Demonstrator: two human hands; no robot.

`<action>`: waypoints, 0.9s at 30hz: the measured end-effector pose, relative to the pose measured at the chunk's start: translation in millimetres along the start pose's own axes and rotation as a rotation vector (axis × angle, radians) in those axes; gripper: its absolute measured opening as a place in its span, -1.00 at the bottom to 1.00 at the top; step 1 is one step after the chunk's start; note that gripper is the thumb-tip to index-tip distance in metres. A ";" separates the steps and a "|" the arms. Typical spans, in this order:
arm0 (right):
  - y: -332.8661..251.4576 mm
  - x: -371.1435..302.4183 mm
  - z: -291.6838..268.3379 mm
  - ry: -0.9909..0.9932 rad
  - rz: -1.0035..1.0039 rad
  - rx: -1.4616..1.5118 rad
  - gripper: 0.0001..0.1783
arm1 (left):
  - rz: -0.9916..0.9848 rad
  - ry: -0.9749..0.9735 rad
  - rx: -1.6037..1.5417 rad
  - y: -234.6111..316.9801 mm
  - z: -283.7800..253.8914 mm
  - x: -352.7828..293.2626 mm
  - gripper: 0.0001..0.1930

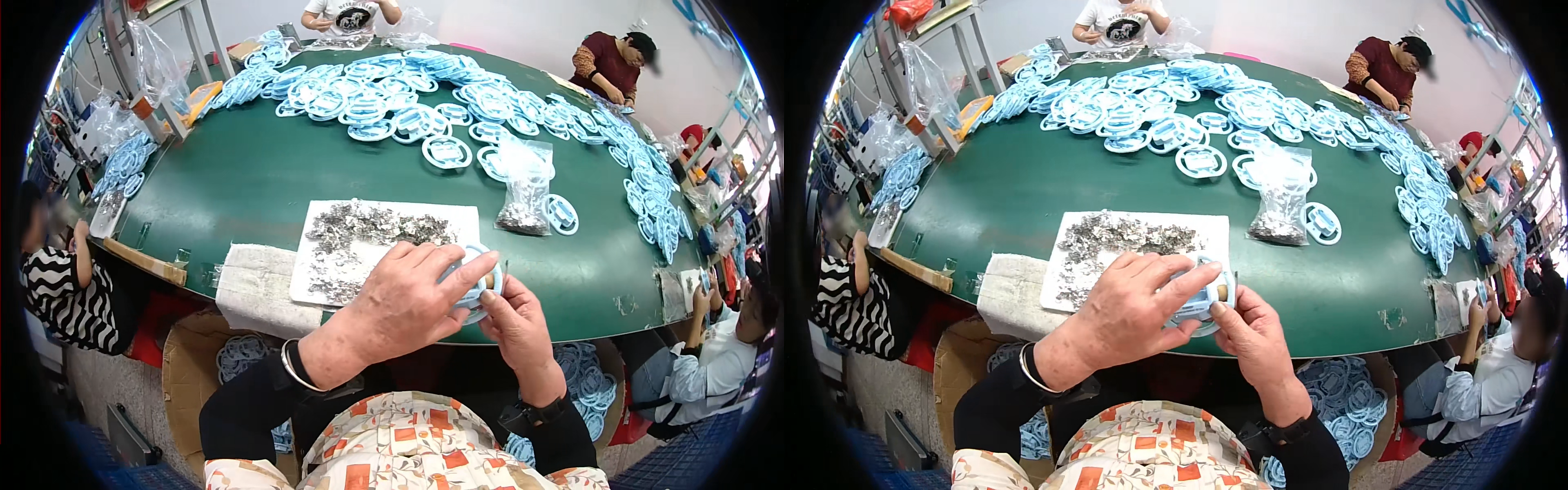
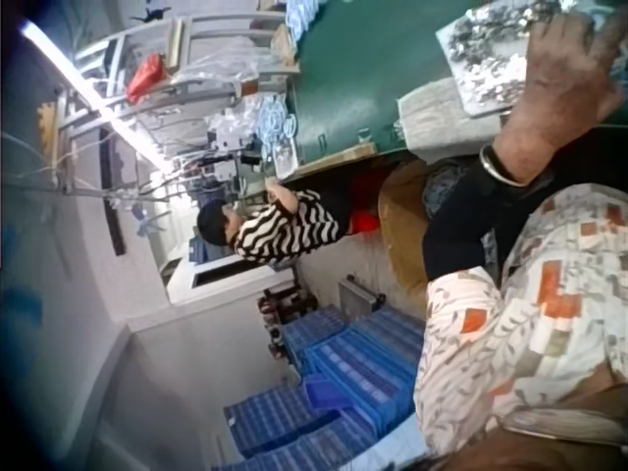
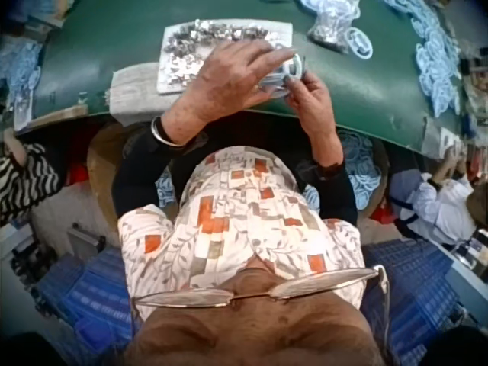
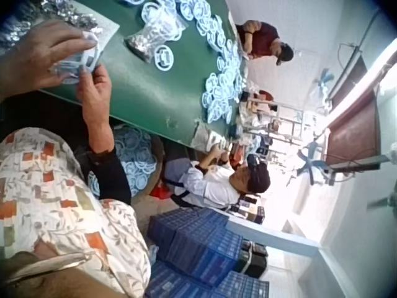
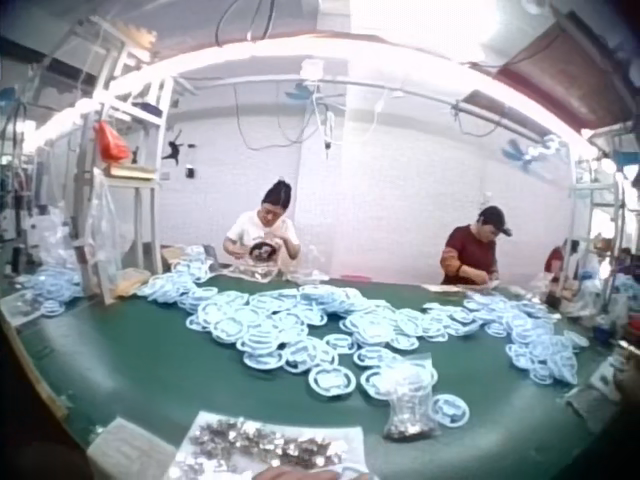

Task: The person sits at a green table in a workshop and assembles light blue plastic rings. They pick up a ring, insert a small metal pin into a slot using a wooden stick, and place the finished item on the table. The process is repeated continuously with other workers visible in the background.

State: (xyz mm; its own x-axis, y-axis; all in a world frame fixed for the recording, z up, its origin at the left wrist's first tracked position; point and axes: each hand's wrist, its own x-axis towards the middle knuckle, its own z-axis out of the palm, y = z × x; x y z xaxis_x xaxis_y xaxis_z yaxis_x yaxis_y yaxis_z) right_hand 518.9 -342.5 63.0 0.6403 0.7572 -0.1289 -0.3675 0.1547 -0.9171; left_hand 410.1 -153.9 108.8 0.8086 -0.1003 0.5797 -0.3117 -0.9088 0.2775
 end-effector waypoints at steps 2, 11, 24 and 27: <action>5.0 -3.2 -2.5 -0.015 0.039 0.021 -0.76 | -0.096 0.082 -0.107 -1.4 -1.1 -14.1 -0.29; 18.9 -9.4 -9.3 -0.126 0.251 0.043 -0.72 | -0.933 -0.014 -1.331 -11.0 28.5 -65.7 -0.53; 0.7 3.8 1.2 -0.297 0.349 -0.361 -0.66 | -0.944 -0.148 -1.521 -5.8 43.0 -91.7 -0.70; -1.1 31.8 12.3 -0.179 0.000 -0.774 -0.71 | -1.015 -0.001 -1.453 -9.9 42.8 -91.4 -0.72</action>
State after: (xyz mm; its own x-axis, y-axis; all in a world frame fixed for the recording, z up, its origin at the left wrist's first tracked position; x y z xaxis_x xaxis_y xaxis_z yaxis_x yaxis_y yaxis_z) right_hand 531.3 -310.8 64.6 0.4979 0.8580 -0.1266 0.2479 -0.2807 -0.9272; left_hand 360.6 -153.1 20.3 0.9464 0.2203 -0.2362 0.1160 0.4507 0.8851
